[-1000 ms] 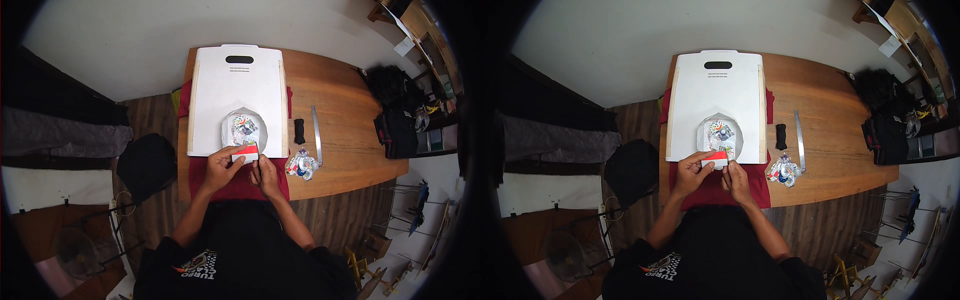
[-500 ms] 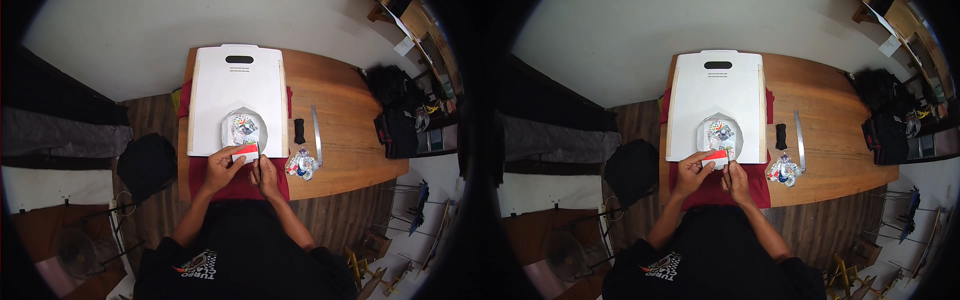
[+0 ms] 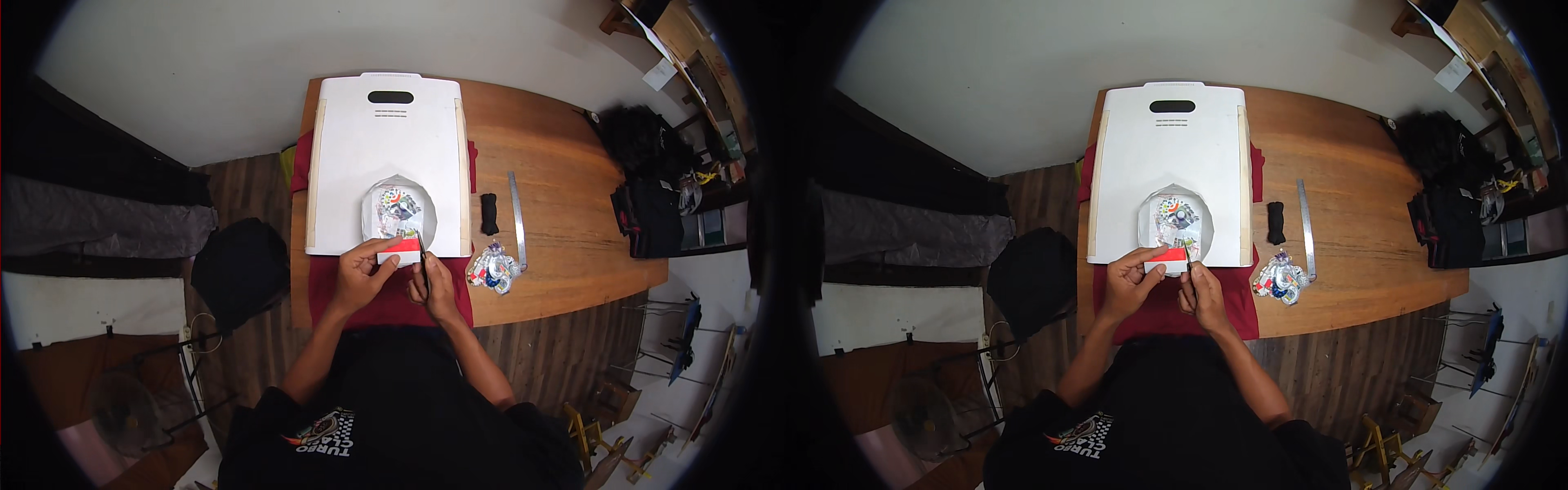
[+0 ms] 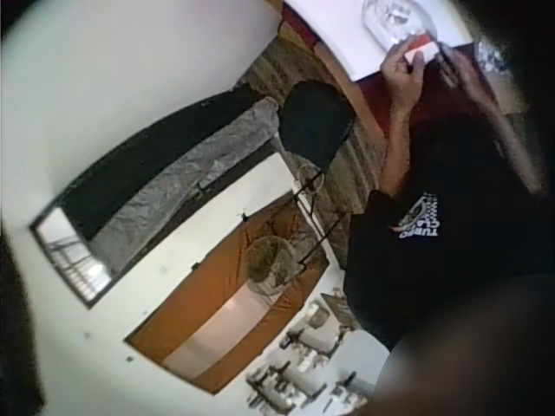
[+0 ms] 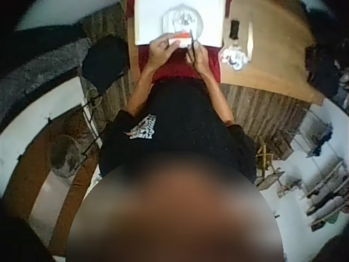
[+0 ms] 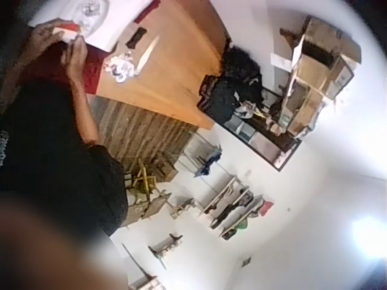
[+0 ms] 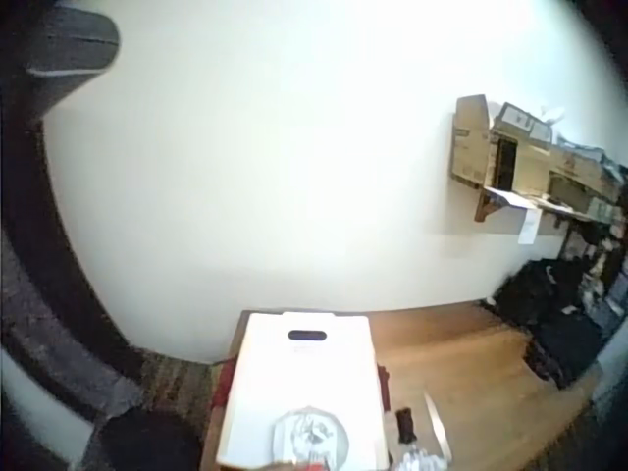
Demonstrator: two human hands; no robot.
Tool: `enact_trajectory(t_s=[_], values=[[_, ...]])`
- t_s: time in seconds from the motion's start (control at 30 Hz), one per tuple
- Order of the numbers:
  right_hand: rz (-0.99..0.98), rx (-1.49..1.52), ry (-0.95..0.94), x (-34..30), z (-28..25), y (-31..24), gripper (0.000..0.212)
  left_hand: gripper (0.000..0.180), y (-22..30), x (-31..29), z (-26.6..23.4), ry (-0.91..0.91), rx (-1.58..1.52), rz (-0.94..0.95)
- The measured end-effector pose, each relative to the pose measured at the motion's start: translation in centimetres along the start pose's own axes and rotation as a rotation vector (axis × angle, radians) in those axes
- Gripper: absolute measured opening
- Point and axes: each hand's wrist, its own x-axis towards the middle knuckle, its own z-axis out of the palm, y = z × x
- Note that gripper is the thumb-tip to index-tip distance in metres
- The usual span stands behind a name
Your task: Trimming a small red label using a pair of scissors on a workbench.
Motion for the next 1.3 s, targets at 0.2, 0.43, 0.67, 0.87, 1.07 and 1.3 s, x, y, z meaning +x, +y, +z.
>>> enact_trajectory(t_s=[0.2,0.43,0.67,0.87,1.07,1.3], values=[[0.009,0.003,-0.008,0.10,-0.36,0.21,0.037,0.034,0.21,-0.05,0.12,0.005,-0.003,-0.001],[-0.001,-0.003,-0.015,0.08,-0.07,0.02,0.037,0.034,0.24,0.00,0.13,-0.001,-0.002,-0.005],[0.011,-0.007,0.020,0.10,-0.03,0.06,0.037,0.033,0.12,0.03,0.08,0.003,-0.005,-0.004],[0.009,0.015,0.014,0.01,0.13,-0.11,0.036,0.034,-0.01,0.05,-0.08,0.002,-0.002,0.012],[0.005,-0.004,-0.002,0.00,0.03,-0.06,0.036,0.034,0.18,-0.02,0.10,0.003,-0.005,-0.014],[0.003,-0.035,0.025,-0.03,0.25,-0.17,0.037,0.034,-0.10,-0.12,-0.06,0.007,0.007,-0.007]])
